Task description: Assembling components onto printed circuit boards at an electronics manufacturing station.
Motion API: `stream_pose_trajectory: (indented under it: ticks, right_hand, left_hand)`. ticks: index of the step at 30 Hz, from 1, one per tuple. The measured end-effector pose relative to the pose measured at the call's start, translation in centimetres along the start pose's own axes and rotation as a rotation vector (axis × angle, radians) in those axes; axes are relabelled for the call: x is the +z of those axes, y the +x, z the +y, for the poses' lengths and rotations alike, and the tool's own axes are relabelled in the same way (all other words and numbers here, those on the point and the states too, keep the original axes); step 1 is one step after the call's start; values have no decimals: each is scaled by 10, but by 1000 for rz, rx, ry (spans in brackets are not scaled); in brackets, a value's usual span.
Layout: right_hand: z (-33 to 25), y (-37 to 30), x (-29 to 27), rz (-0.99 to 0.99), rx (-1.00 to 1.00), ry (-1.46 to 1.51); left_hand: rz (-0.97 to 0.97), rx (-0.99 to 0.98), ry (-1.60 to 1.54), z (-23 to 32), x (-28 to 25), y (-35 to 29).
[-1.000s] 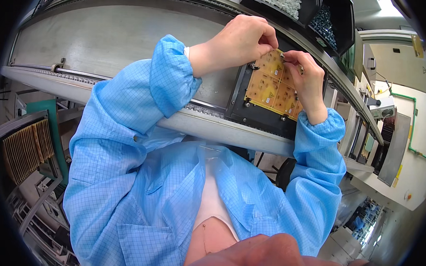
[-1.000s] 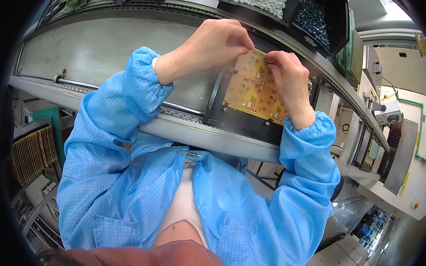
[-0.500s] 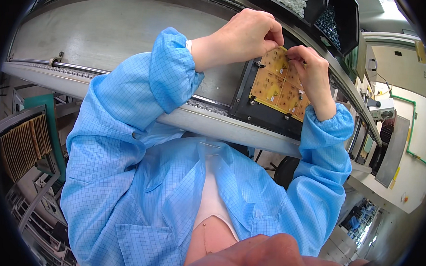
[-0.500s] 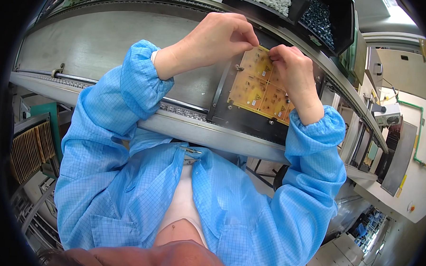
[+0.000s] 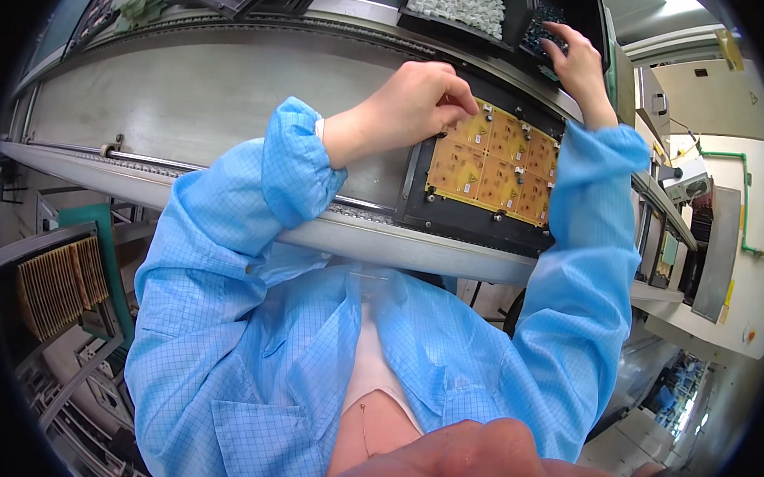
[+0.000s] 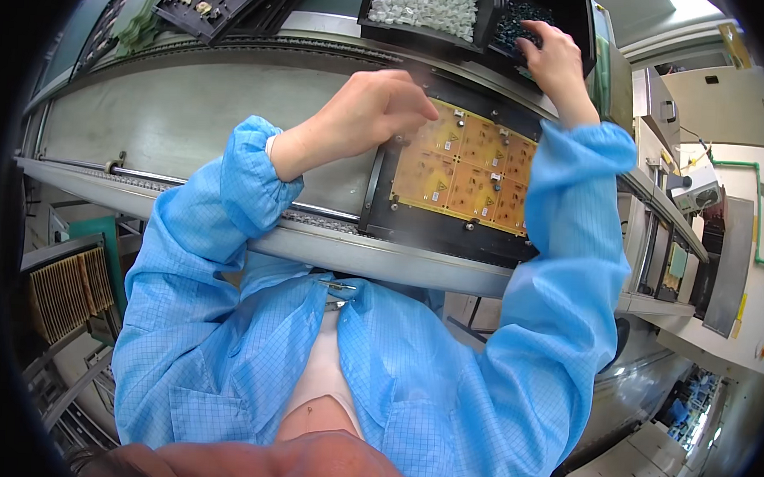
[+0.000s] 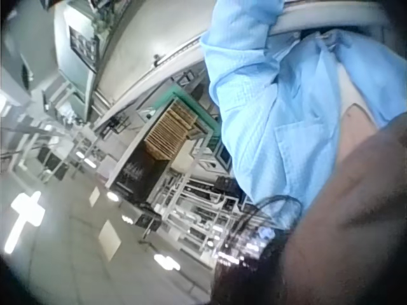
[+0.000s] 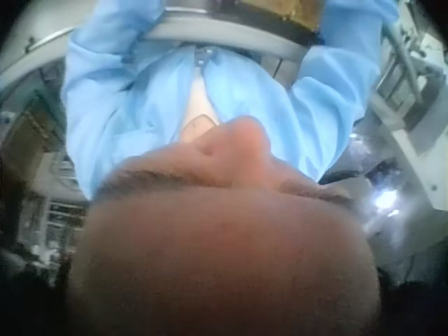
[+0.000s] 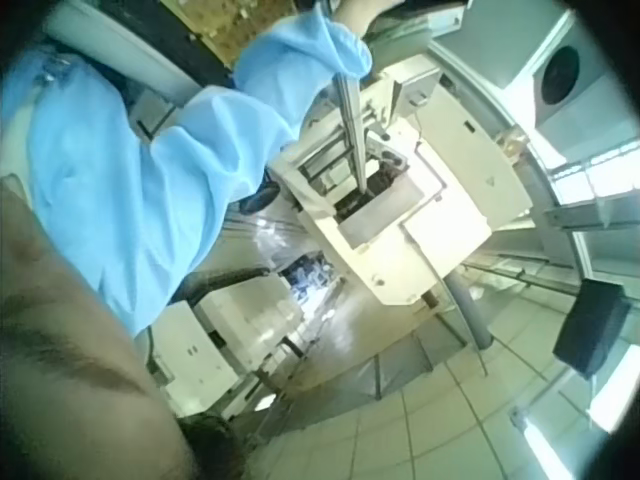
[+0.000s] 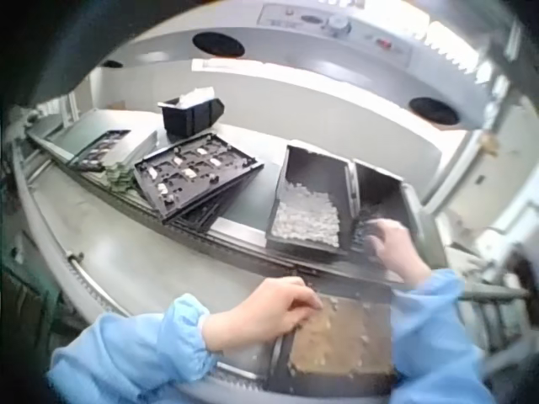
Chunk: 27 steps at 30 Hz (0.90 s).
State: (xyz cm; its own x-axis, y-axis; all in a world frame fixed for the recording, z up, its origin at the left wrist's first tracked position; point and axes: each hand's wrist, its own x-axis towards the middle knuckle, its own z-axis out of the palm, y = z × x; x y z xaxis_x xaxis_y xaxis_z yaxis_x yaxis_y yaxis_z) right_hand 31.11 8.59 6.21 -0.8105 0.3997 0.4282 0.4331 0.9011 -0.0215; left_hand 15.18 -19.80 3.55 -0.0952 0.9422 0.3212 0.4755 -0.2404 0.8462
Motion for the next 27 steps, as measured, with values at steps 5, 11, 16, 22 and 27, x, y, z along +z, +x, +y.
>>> stream_pose_trajectory:
  ticks: [5,11,16,22,27]
  right_hand:
    - [-41,26,38,-237,125,-34]
    - [-102,43,102,60,31,-184]
    - [-123,58,105,-86,25,-106]
    - [-123,76,133,-39,36,-170]
    - [-162,70,93,143,65,25]
  left_hand:
    - [-26,-42,-33,-21,-16,-30]
    - [-106,-2,110,-63,-46,-68]
    - [-119,78,414,-73,-48,-65]
    - [-308,-58,557,-71,-60,-58]
    - [-420,-88,669,-62,-71,-52]
